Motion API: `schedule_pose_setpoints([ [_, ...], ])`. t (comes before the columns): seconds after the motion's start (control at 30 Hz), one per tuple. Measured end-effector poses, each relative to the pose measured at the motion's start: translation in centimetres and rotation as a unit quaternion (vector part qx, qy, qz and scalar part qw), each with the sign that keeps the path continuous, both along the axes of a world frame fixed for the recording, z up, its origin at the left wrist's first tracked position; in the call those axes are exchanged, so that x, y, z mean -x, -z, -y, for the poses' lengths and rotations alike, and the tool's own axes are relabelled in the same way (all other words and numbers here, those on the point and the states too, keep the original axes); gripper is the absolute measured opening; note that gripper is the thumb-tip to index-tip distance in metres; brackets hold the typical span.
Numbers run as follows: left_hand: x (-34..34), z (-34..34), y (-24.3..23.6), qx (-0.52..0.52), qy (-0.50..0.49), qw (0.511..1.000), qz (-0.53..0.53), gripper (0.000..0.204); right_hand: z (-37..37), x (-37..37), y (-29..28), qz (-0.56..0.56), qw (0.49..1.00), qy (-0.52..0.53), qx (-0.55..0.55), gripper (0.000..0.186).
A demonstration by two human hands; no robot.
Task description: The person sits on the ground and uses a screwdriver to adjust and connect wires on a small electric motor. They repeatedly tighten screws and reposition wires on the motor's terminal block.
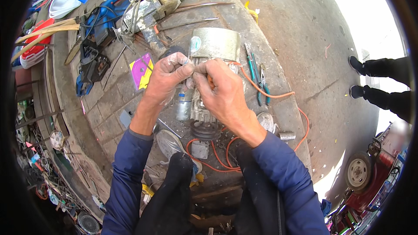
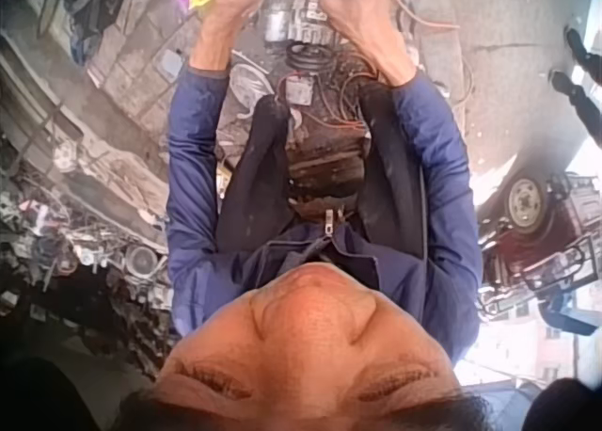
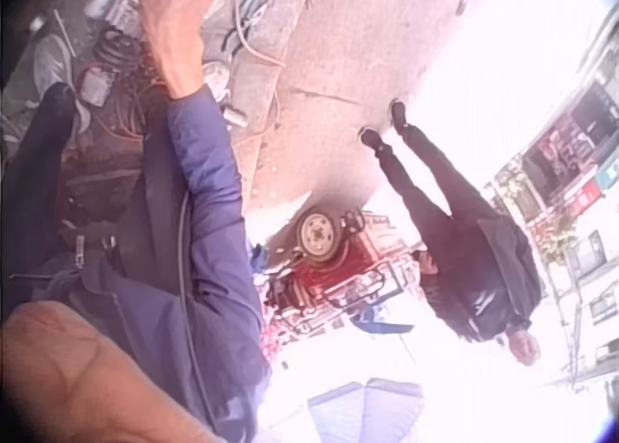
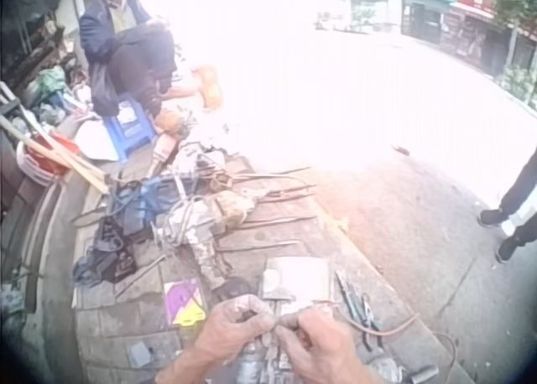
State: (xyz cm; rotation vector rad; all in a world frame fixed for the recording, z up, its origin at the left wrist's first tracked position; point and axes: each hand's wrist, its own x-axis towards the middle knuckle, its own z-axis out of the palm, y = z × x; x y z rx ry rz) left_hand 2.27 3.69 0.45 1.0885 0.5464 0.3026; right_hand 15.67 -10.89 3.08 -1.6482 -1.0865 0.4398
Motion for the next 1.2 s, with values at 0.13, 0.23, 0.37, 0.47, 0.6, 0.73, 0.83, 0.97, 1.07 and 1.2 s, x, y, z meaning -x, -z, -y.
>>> schedule_pose_setpoints([
  [0.13,0.0,0.1,0.4,0.021,-0.013,1.0,0.012,0.019,0.0,-0.4,0.3,0.025,1.0,-0.011,-0.003,0.012],
  [0.23,0.0,0.2,0.3,0.026,-0.023,0.999,-0.002,0.018,0.0,-0.6,0.4,0.051,0.998,-0.019,-0.004,0.014],
  [0.37,-0.1,0.4,-0.1,0.019,-0.022,0.999,-0.03,0.017,0.4,-1.0,0.4,0.078,0.997,-0.02,0.006,0.016],
  [0.47,-0.2,0.8,-0.1,-0.001,-0.046,0.998,-0.03,0.017,0.3,-1.0,0.0,0.113,0.993,-0.023,0.016,0.016],
  [0.6,-0.3,1.1,-0.1,-0.066,-0.027,0.996,-0.056,0.019,0.5,-0.7,0.4,0.106,0.994,-0.004,0.027,0.017],
  [0.73,-0.4,1.3,-0.2,-0.122,-0.016,0.99,-0.071,0.022,0.5,-0.5,0.7,0.083,0.996,0.009,0.018,0.019],
  [0.83,-0.6,1.2,-0.5,-0.128,-0.004,0.988,-0.085,0.024,0.5,-0.2,0.6,0.083,0.996,0.02,0.018,0.019],
  [0.97,-0.5,1.1,-0.8,-0.176,0.011,0.978,-0.115,0.025,0.6,-0.3,0.8,0.081,0.996,0.018,0.018,0.019],
  [1.07,-0.5,1.2,-0.7,-0.212,0.021,0.973,-0.094,0.024,0.8,-0.6,1.0,0.069,0.997,0.015,0.023,0.019],
  [1.2,-0.4,1.4,-1.1,-0.17,0.037,0.98,-0.095,0.021,1.0,-1.0,0.6,0.069,0.997,0.001,0.033,0.017],
])
